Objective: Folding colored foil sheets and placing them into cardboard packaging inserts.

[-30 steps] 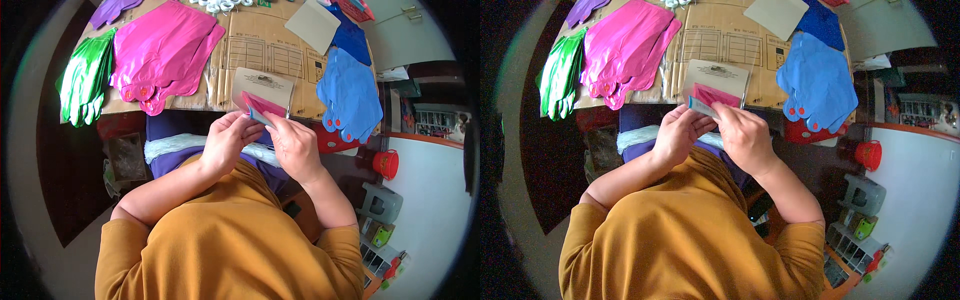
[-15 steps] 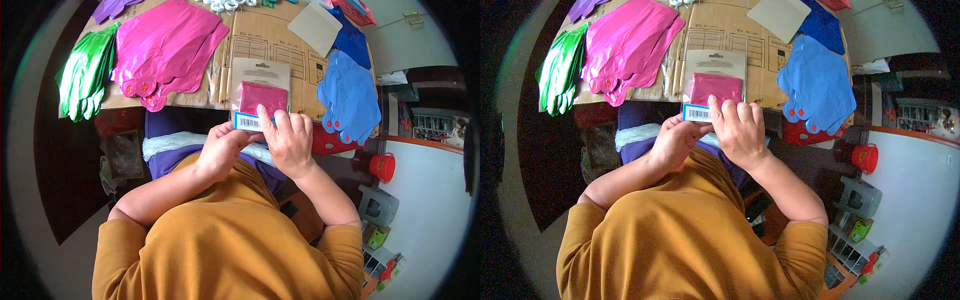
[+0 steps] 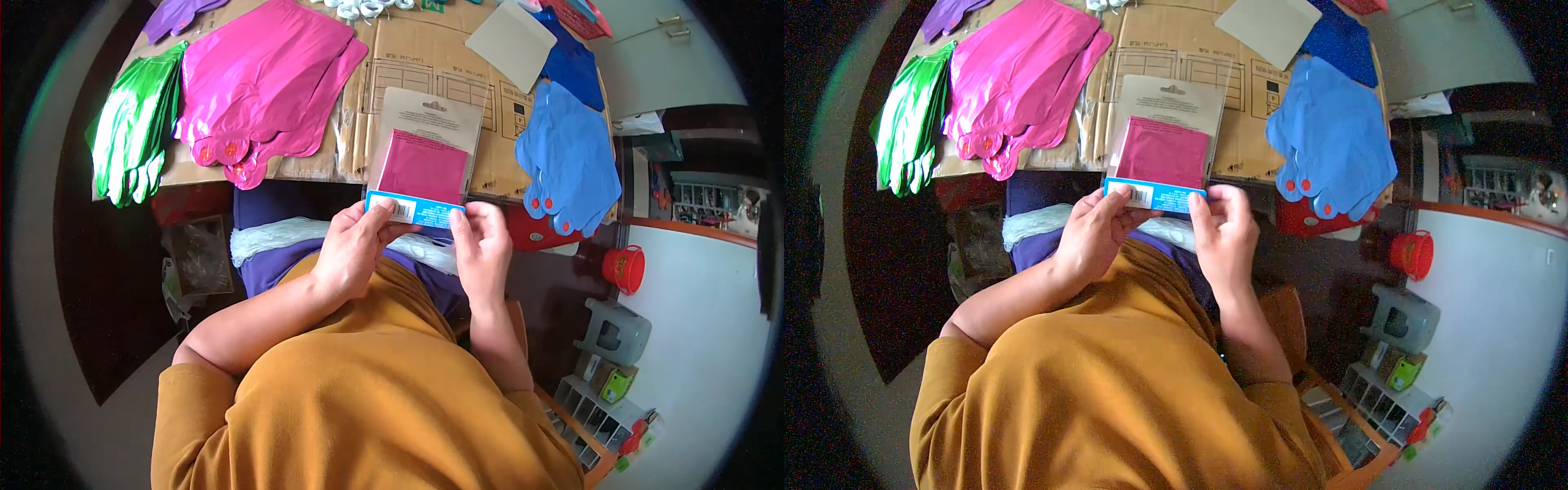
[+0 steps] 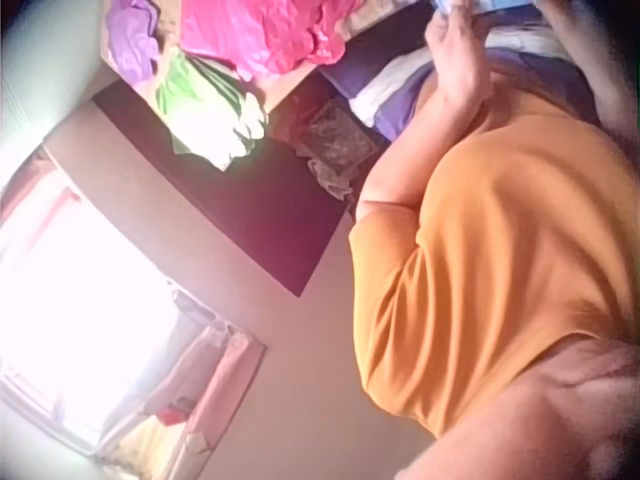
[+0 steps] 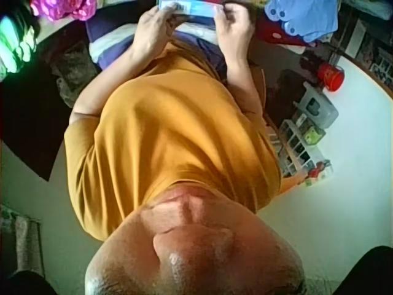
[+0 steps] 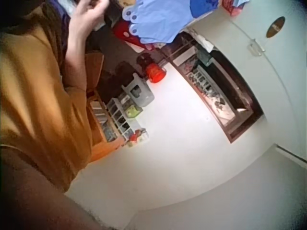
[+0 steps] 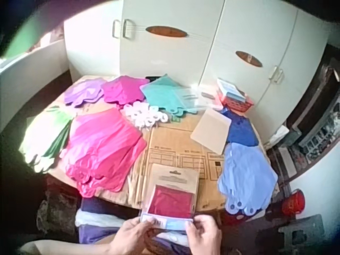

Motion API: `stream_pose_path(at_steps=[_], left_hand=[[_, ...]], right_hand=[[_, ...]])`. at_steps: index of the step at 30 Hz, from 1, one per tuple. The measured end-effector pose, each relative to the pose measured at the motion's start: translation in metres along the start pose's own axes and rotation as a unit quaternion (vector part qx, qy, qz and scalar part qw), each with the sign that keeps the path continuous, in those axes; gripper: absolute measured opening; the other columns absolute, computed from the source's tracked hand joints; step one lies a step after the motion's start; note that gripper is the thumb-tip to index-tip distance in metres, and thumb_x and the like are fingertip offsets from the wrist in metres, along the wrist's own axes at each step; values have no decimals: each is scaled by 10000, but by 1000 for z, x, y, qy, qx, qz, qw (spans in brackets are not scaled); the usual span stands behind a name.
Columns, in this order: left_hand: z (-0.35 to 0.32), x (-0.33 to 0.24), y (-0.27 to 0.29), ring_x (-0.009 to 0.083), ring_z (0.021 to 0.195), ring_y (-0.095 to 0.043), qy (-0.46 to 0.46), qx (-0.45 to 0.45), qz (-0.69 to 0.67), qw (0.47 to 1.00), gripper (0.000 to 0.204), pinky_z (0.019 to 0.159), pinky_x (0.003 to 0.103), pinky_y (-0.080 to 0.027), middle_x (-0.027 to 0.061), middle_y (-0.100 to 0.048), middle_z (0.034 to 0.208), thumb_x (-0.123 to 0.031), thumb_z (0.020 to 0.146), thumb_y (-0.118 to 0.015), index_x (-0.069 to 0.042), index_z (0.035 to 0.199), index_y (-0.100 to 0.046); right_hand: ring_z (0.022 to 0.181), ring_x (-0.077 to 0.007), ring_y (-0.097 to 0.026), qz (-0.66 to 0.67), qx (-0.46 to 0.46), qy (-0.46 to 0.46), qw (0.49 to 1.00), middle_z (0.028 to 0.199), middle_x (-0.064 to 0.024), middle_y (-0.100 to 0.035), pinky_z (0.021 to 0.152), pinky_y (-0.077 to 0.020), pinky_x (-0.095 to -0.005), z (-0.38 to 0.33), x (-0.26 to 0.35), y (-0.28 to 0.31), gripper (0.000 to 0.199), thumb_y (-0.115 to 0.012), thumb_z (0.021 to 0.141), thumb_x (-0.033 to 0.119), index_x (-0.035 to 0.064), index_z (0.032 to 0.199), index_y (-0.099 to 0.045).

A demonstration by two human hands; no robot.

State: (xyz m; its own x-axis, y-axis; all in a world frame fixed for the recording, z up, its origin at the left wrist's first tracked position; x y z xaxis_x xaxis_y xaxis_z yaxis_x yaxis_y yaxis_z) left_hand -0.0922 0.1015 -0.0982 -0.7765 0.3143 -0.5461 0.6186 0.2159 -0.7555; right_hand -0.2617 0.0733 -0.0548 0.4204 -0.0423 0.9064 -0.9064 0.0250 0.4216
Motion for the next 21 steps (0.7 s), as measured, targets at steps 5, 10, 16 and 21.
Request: stream_pose_path(at_steps=[5,10,16,21], left_hand=[[-1,-6,-3,215,998,-657,9,31,22,999,210,948,388,-520,114,-673,1056,-151,1007,-481,3,1091,-595],[1,-6,16,164,901,-668,35,-43,98,994,195,853,321,-540,87,-685,990,-188,988,-547,-22,1053,-626],[4,-14,14,140,789,-671,67,-88,131,985,195,777,302,-558,77,-695,910,-223,950,-622,-33,983,-651],[5,-12,15,152,773,-677,81,-117,110,984,212,765,324,-570,88,-695,912,-232,953,-614,-23,972,-644]], right_hand=[[594,-86,-614,331,104,-180,921,802,-90,-683,543,-487,-197,-1,-28,-28,220,-634,938,217,-2,958,-649],[522,-96,-602,289,86,-198,933,709,-96,-674,505,-480,-205,3,-31,-28,235,-655,928,236,5,883,-654],[477,-103,-580,281,62,-198,937,636,-91,-647,472,-463,-210,5,-29,-25,279,-676,915,268,10,813,-649],[462,-95,-561,266,49,-181,946,621,-87,-641,458,-453,-208,6,-35,-23,284,-685,908,273,11,804,-649]])
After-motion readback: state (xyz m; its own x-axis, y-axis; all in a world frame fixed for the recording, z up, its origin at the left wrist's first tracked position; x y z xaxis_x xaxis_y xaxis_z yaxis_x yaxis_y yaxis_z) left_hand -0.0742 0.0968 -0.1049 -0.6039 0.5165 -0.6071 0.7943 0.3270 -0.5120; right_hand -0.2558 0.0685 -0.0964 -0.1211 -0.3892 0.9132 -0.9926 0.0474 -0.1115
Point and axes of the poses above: each hand's wrist, its own z-axis towards the middle knuckle, its own y-axis out of the back of the hand, x = y × z, the point moved 7 cm from there along z, towards the middle knuckle
